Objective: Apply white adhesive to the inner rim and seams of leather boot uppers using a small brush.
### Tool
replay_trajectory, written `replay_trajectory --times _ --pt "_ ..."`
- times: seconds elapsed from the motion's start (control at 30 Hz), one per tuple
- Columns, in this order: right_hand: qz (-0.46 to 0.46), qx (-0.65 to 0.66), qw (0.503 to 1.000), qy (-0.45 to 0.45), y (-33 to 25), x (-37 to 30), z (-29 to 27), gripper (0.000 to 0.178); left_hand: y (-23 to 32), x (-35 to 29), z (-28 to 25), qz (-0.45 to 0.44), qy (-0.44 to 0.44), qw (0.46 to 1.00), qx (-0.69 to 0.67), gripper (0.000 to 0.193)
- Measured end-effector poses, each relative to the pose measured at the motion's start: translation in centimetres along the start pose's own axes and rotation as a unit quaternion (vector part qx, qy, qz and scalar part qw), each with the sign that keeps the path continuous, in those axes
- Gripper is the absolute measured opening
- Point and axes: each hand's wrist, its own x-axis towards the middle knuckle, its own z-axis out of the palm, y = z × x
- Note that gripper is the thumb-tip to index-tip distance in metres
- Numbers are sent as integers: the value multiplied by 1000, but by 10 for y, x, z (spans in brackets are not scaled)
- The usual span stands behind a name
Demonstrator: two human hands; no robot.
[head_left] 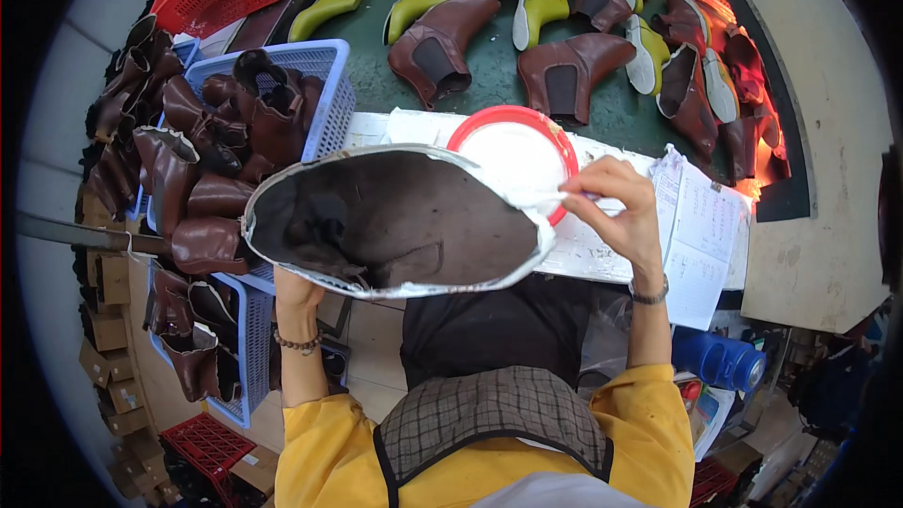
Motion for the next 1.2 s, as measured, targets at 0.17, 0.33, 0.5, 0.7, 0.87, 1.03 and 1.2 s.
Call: replay_trajectory --times 0.17,0.33,0.5,0.7,0.87,1.03,1.2 --pt "-10 3 1000 -9 1 10 8 13 -10 0 28 -61 -28 996 -63 48" --pt "-61 11 998 -28 -1 33 14 15 -16 2 73 -241 67 966 -70 39" --pt "-108 -6 993 -53 -5 47 12 17 -17 4 75 -399 -51 915 27 35" --pt "-165 -42 982 -79 -17 67 21 17 -21 7 109 -468 -126 872 65 38" --pt "-206 -49 976 -49 -19 71 30 17 -17 11 111 -480 -123 866 65 27" --pt "-146 -61 986 -52 2 45 12 20 -7 13 87 -389 -95 915 57 46" --pt "6 96 992 83 50 17 17 12 0 32 95 -240 -72 968 8 12"
